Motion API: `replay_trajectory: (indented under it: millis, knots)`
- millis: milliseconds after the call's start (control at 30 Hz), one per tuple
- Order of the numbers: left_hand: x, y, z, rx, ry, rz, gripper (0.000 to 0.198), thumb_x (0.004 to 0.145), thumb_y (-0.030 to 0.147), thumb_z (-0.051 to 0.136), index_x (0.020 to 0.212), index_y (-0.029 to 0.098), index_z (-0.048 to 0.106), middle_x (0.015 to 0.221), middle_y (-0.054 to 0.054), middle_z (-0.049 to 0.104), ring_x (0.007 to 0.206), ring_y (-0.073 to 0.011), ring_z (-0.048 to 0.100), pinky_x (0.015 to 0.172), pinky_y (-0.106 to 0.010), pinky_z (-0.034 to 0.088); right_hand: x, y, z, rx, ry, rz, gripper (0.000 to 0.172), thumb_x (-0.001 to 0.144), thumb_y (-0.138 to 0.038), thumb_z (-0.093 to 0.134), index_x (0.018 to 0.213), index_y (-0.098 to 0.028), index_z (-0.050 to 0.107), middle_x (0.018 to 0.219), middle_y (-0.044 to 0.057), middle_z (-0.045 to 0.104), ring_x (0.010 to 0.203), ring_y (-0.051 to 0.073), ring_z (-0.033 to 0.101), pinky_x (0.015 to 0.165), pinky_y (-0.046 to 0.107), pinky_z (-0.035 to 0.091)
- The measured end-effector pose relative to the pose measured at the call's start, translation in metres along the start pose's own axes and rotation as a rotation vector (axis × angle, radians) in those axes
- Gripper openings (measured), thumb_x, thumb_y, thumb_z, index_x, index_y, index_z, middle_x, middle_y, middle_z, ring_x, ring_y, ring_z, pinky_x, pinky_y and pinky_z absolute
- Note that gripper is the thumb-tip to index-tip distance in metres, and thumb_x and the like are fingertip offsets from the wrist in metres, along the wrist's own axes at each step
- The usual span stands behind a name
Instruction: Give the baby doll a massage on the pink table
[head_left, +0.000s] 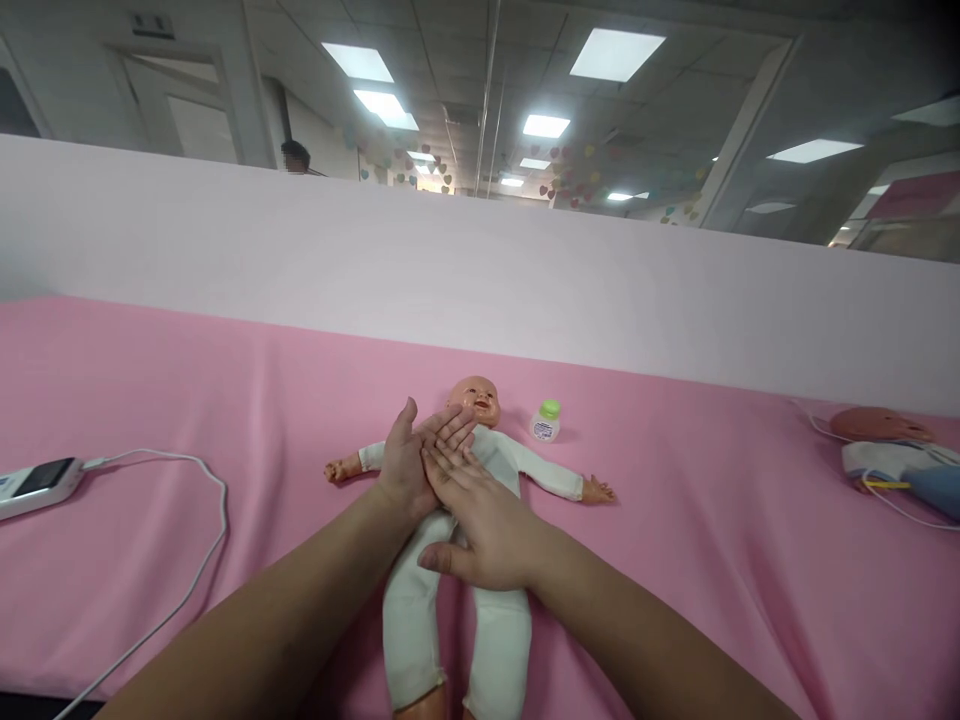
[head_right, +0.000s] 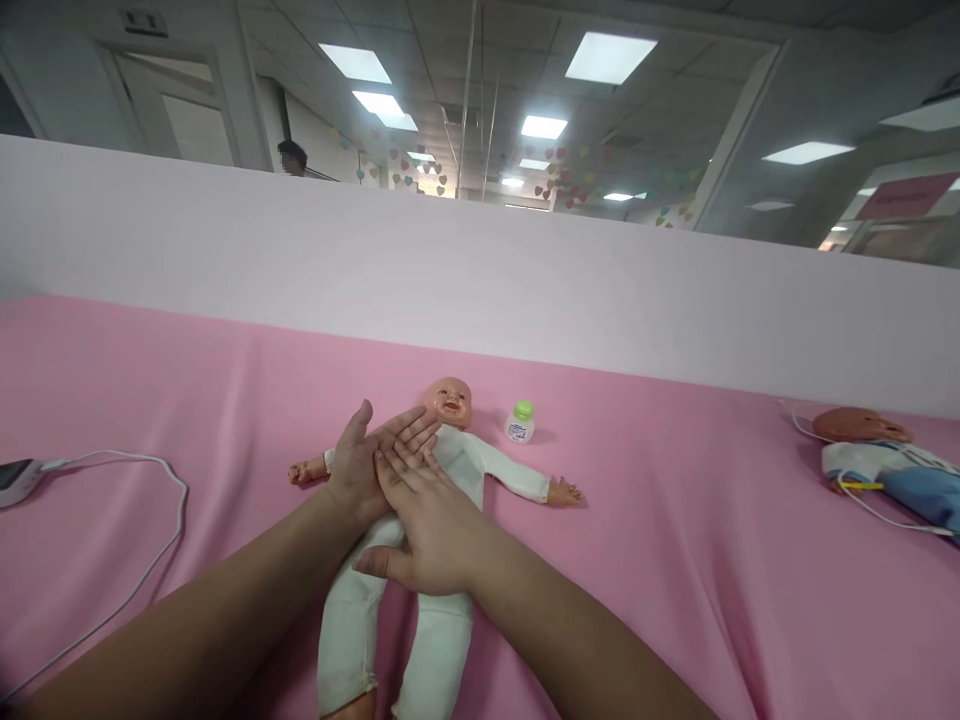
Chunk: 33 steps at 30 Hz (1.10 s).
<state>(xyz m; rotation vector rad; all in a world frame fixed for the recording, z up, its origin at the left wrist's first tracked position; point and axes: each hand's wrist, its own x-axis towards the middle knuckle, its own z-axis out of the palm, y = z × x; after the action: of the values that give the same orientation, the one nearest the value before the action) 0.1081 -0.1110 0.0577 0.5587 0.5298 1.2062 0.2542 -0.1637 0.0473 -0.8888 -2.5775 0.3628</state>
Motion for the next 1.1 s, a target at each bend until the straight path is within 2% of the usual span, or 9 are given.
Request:
replay_trajectory:
  millis: [133,233,300,400,500,633,767,933,1100]
  knots:
    - [-0.008,-0.011,0.010,-0.038,-0.005,-0.061,0.067,0.097,0.070,0.041,0.122,0.013,0.066,0.132,-0.021,0.069,0.131,-0.0334,0.062,0.112,-0.047,0.050,0.002,0.011,-0.003,-0.057,0.033,0.083,0.103,0.095,-0.071,0.055,0.168,-0.015,0.007,0.175,0.014,0.010,0.163,0.033,0.002,0.131,0.057,-0.001]
    - [-0.008,-0.014,0.011,-0.060,-0.045,-0.108,0.058,0.098,0.066,0.045,0.110,0.014,0.067,0.118,-0.019,0.073,0.125,-0.0361,0.065,0.111,-0.052,0.051,0.002,0.020,-0.005,-0.068,0.033,0.142,0.099,0.097,-0.071,0.052,0.168,-0.016,0.011,0.175,0.012,0.013,0.163,0.032,0.003,0.131,0.057,0.000]
    - [-0.006,-0.012,0.008,-0.051,-0.059,-0.100,0.056,0.098,0.063,0.046,0.110,0.012,0.067,0.114,-0.020,0.074,0.123,-0.0361,0.066,0.110,-0.051,0.052,0.001,0.024,-0.007,-0.076,0.027,0.170,0.098,0.097,-0.072,0.050,0.167,-0.016,0.013,0.175,0.012,0.012,0.163,0.032,0.002,0.131,0.057,0.001]
    - [-0.001,-0.002,0.001,-0.027,-0.026,-0.030,0.064,0.099,0.063,0.046,0.125,0.007,0.063,0.124,-0.023,0.071,0.123,-0.0333,0.066,0.107,-0.044,0.054,0.000,0.022,-0.009,-0.087,0.002,0.174,0.099,0.096,-0.074,0.049,0.168,-0.017,0.011,0.175,0.011,0.008,0.163,0.032,0.001,0.130,0.059,0.000]
    - [0.004,0.011,-0.007,-0.036,-0.001,0.029,0.073,0.100,0.062,0.044,0.140,0.002,0.053,0.138,-0.026,0.064,0.127,-0.0317,0.065,0.104,-0.039,0.056,-0.002,0.013,-0.012,-0.072,-0.058,0.131,0.100,0.096,-0.074,0.050,0.168,-0.017,0.010,0.174,0.012,0.008,0.163,0.032,0.006,0.130,0.059,-0.003]
    - [0.008,0.018,-0.012,-0.056,0.010,0.045,0.077,0.101,0.063,0.041,0.147,0.001,0.048,0.143,-0.027,0.060,0.130,-0.0306,0.064,0.102,-0.036,0.057,-0.004,0.000,-0.013,0.011,-0.115,0.053,0.104,0.093,-0.075,0.054,0.168,-0.017,0.010,0.174,0.013,0.012,0.162,0.032,0.012,0.132,0.056,-0.001]
    - [0.007,0.012,-0.010,-0.070,-0.013,0.012,0.078,0.101,0.065,0.040,0.147,0.003,0.049,0.141,-0.026,0.062,0.131,-0.0305,0.063,0.103,-0.038,0.056,-0.006,-0.004,-0.011,0.061,-0.100,0.026,0.109,0.091,-0.077,0.056,0.168,-0.016,0.009,0.174,0.014,0.010,0.162,0.033,0.012,0.132,0.054,0.003]
    - [-0.003,-0.001,0.002,-0.058,-0.023,-0.055,0.074,0.100,0.064,0.043,0.142,0.005,0.055,0.143,-0.024,0.062,0.134,-0.0316,0.061,0.110,-0.040,0.051,-0.003,-0.002,-0.007,0.027,-0.050,0.016,0.119,0.087,-0.082,0.057,0.167,-0.011,0.006,0.174,0.016,0.004,0.162,0.034,0.003,0.132,0.055,0.002]
    - [-0.010,-0.011,0.010,-0.065,-0.010,-0.089,0.068,0.097,0.064,0.049,0.136,0.010,0.058,0.134,-0.022,0.068,0.132,-0.0357,0.061,0.115,-0.051,0.047,0.000,0.008,-0.005,-0.080,0.011,0.103,0.106,0.094,-0.077,0.049,0.168,-0.013,0.007,0.174,0.015,0.010,0.163,0.032,0.001,0.132,0.056,-0.001]
